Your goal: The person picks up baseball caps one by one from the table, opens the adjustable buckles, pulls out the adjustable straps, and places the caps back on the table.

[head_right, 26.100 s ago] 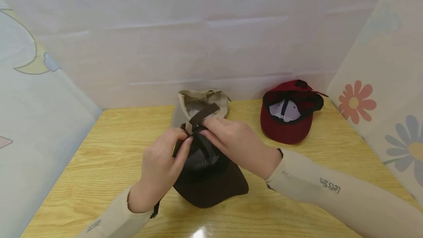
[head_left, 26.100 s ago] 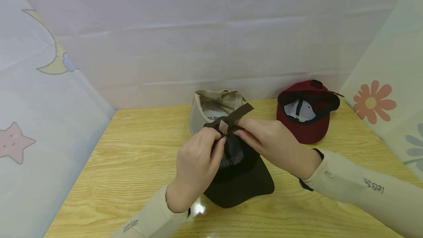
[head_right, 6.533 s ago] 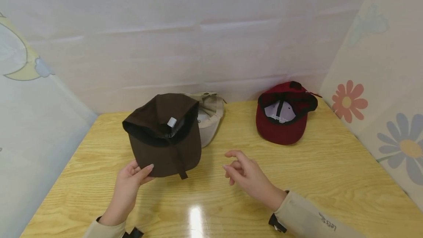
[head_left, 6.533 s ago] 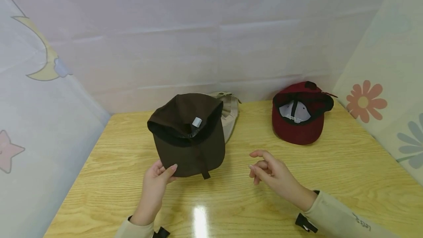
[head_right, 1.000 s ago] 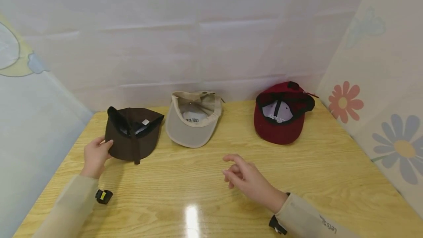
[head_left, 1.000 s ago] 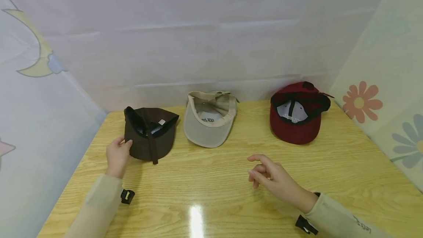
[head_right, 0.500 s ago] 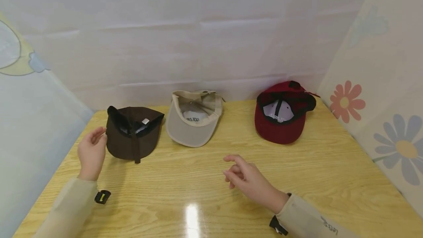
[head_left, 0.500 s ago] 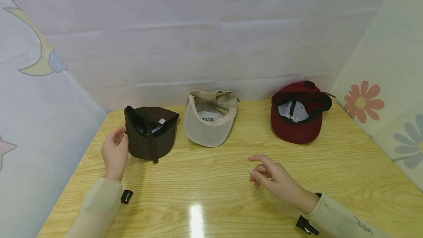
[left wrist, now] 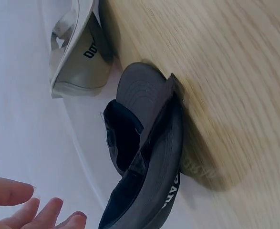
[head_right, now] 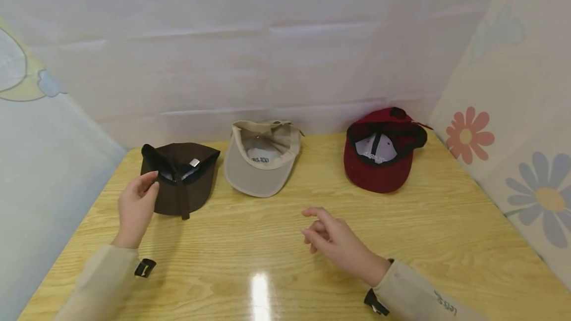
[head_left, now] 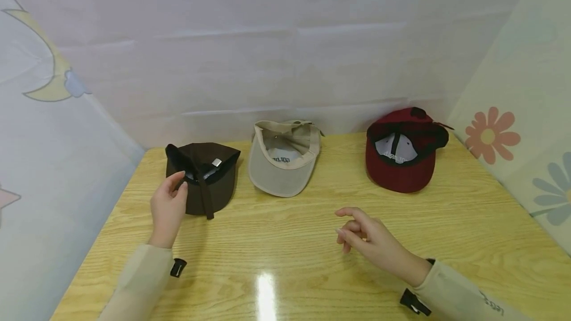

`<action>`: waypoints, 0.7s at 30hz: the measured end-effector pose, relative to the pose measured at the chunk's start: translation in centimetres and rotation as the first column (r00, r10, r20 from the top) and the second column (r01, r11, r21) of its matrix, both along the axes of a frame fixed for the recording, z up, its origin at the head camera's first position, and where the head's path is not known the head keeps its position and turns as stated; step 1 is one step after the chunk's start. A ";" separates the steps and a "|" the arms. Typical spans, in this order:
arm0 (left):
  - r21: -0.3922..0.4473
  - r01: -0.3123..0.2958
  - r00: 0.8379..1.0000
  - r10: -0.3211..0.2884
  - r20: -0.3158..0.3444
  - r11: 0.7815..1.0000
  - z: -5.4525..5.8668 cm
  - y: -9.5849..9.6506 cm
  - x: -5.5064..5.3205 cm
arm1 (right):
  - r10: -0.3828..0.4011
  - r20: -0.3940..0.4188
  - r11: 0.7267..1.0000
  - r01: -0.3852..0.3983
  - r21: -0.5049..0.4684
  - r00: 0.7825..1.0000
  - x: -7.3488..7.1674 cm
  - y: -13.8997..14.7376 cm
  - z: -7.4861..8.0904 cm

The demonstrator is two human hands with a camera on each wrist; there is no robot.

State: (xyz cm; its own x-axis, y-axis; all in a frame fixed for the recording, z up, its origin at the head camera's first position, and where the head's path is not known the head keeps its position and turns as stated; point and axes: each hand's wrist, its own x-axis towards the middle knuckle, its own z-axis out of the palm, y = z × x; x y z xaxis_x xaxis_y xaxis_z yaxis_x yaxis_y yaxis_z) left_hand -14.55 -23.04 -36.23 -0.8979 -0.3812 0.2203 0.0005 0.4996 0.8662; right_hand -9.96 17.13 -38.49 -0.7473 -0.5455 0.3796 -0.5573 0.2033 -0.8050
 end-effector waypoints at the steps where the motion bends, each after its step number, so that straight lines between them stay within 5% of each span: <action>1: 0.005 0.004 1.000 -0.004 -0.001 1.000 -0.1 0.1 0.0 | -0.001 0.002 1.000 0.001 0.002 1.000 0.0 0.0 0.0; 14: 0.047 0.113 0.994 -0.113 0.000 0.992 -1.3 1.6 -0.3 | -0.003 0.005 1.000 0.003 0.016 1.000 0.1 0.0 0.1; 21: 0.064 0.176 0.982 -0.179 0.056 0.982 -1.5 2.4 -0.7 | -0.019 0.024 0.999 0.018 0.047 1.000 0.2 0.1 0.5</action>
State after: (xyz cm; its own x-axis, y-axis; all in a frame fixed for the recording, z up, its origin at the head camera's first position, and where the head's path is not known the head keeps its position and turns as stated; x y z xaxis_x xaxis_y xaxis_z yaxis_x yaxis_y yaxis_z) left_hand -15.25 -20.66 -37.69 -0.9635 -0.2251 0.1452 0.0309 0.4449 0.8950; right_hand -9.77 17.19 -38.04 -0.7661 -0.5482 0.3355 -0.5336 0.2515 -0.8075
